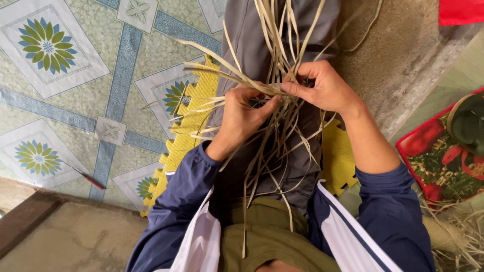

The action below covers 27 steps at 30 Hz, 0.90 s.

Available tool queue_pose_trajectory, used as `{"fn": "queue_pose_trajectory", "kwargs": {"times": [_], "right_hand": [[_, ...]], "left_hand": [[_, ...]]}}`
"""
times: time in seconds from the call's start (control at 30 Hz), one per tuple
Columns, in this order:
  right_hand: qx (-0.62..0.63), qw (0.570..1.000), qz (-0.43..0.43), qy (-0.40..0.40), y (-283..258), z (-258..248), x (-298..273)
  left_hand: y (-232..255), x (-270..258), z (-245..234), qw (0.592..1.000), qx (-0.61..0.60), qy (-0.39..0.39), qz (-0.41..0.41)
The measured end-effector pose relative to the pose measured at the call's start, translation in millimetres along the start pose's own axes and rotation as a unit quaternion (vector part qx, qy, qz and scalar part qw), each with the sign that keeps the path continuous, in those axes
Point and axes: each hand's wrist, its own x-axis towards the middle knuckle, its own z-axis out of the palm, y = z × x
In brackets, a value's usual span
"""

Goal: Weaving thin strips of natural fiber into a circular pattern to create a structured object

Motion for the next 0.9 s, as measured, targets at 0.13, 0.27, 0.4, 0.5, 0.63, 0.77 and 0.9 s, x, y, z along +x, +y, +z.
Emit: {"fn": "queue_pose_trajectory", "kwargs": {"times": [0.13,0.27,0.4,0.5,0.63,0.77,0.9], "right_hand": [[0.012,1.000,0.013,-0.001,-8,6,-4],[0.025,1.000,0.002,0.004,-5,4,-6],[0.020,1.000,-0.002,0.002,6,1,-6],[0.023,1.000,-0.009,0.005,8,2,-8],[-0.021,0.999,-0.027,0.009,8,2,-15],[-0.035,0.999,-0.035,0.002,-1,6,-10],[-0.051,0.998,-0.037,0.002,17,5,-10]], "left_hand": [[-15,-7,-2,0.999,-0.027,-0.004,-0.033],[-7,-5,-7,0.999,-0.034,-0.011,-0.033],[-12,-4,-8,0.996,-0.074,-0.022,-0.043],[-18,-5,-5,0.994,-0.099,-0.018,-0.037],[-17,-5,-5,0.993,-0.116,-0.009,-0.030],[-15,-6,-1,0.992,-0.122,-0.009,-0.029],[-30,-10,2,0.994,-0.093,-0.006,-0.050]]}}
